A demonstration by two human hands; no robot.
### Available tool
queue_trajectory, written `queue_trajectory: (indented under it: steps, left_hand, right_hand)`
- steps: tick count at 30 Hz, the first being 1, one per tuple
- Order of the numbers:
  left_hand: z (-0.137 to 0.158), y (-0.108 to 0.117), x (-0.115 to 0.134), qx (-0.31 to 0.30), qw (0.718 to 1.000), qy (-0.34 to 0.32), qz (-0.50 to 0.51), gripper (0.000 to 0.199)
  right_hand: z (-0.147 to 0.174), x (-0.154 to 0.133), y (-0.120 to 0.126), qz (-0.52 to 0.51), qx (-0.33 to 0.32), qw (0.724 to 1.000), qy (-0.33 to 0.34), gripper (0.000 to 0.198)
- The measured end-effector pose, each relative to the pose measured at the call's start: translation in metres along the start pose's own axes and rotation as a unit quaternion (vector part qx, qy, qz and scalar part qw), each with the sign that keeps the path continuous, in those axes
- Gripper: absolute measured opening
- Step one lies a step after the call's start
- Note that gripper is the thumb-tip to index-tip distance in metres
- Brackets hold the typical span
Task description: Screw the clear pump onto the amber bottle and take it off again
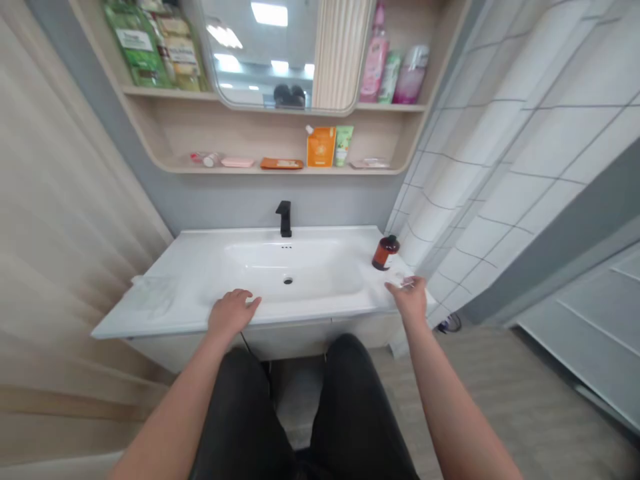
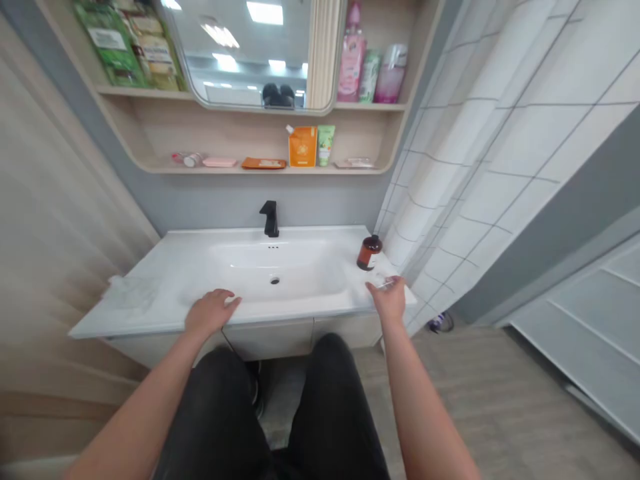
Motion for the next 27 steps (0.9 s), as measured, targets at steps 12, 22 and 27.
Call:
queue_trajectory:
  steps: [12, 22, 27]
  left_hand:
    - [0.000, 0.012, 0.013, -0.106, 0.992, 0.023, -0.067, 0.059]
    - [-0.001, 0.012, 0.016, -0.116, 0.989, 0.031, -0.081, 0.060]
    - [-0.001, 0.015, 0.019, -0.115, 0.989, 0.030, -0.084, 0.059]
  right_hand:
    - [0.010, -0.013, -0.010, 0.089, 0.011, 0.996, -0.002, 0.113]
    - [-0.067, -0.116, 0.019, 0.132, -0.031, 0.978, 0.155, 0.060]
    - [-0.098, -0.171, -0.022, 0.303, -0.124, 0.925, 0.193, 0.068]
Point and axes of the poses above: each hand's wrist, its own z-axis away from the middle knuckle, its own y-axis out of the back of the hand, x = y × z, the point moved 4 cm from there along -z, towards the middle knuckle, and after that the axes turned 15 degrees about -y, right-handed, at the moved point
